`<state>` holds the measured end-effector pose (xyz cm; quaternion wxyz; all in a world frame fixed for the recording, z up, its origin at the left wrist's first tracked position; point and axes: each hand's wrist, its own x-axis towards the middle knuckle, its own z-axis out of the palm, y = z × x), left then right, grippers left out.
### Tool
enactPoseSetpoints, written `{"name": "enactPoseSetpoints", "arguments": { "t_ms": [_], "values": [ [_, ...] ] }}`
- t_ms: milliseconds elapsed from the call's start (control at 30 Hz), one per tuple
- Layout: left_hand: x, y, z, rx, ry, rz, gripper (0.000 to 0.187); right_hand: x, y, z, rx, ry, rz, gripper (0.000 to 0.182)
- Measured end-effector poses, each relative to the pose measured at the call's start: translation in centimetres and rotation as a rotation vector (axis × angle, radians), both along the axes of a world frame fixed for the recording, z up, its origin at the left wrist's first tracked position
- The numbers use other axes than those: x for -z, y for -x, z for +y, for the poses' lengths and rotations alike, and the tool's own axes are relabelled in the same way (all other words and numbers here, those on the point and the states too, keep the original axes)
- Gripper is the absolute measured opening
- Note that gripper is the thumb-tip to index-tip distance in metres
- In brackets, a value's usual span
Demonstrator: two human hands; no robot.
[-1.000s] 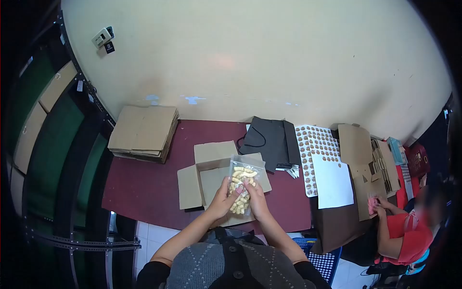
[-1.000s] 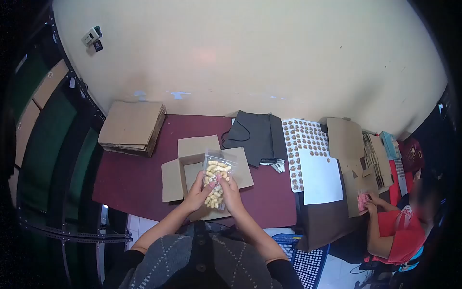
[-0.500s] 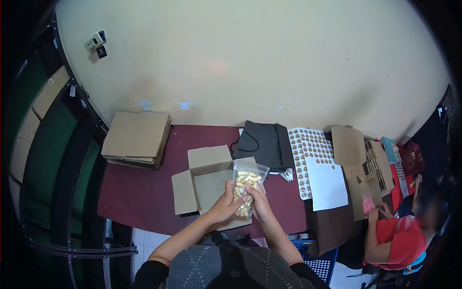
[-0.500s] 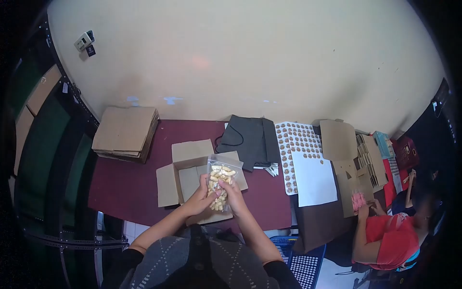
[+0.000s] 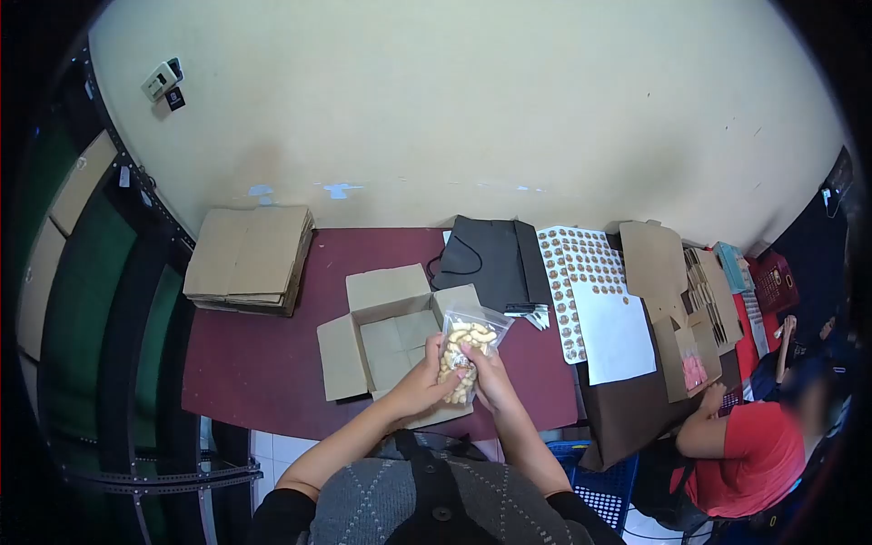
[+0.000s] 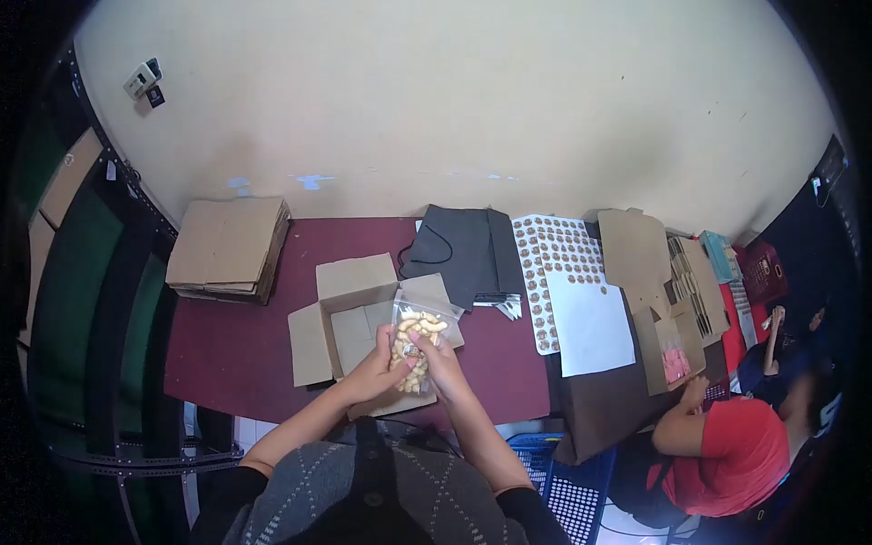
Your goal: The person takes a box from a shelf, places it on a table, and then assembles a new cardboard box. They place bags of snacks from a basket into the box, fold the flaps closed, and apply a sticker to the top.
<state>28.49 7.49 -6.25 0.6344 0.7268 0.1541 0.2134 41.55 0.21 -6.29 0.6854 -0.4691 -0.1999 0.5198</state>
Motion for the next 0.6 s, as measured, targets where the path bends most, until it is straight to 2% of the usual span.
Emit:
{"name": "enactPoseSetpoints", "arguments": {
  "t_ms": [100, 233, 300, 367, 433, 500, 533, 567, 600],
  "values": [
    [0.2, -0.2, 0.0, 0.038, -0.046, 0.116, 0.067, -0.6, -0.5, 0.2, 0.187, -0.065, 0.033, 0.024],
    [-0.6, 0.1, 0.6, 0.061, 0.091, 0.009, 0.074, 0.3, -1.5, 0.3, 0.244, -0.14, -0.081, 0.018],
    [0.1, 0.5, 1.3, 0.04, 0.048, -0.009, 0.077, 0.4, -1.4, 0.3, 0.257, -0.175, -0.118, 0.018],
    [-0.3, 1.1, 1.9, 0.039, -0.147, 0.059, 0.077, -0.4, -1.1, 0.3, 0.267, -0.199, 0.06, 0.019],
    [-0.1, 1.0, 1.7, -0.029, -0.109, -0.017, 0.073, 0.4, -1.2, 0.2, 0.265, -0.177, -0.03, 0.02],
    [0.9, 0.5, 1.8, -0.145, -0.07, -0.112, 0.061, 0.6, -0.8, -0.1, 0.189, -0.084, -0.34, 0.024],
    [1.2, 0.2, 1.7, -0.217, -0.033, -0.221, 0.041, 0.3, -0.6, -0.4, 0.155, -0.045, -0.628, 0.027],
    [1.4, 0.3, 1.8, -0.218, -0.033, -0.222, 0.041, 0.0, -0.4, -0.5, 0.154, -0.045, -0.629, 0.027],
    [1.1, 0.5, 2.0, -0.236, 0.04, -0.134, 0.033, -0.3, 0.0, -0.6, 0.115, -0.051, -0.705, 0.027]
  ]
}}
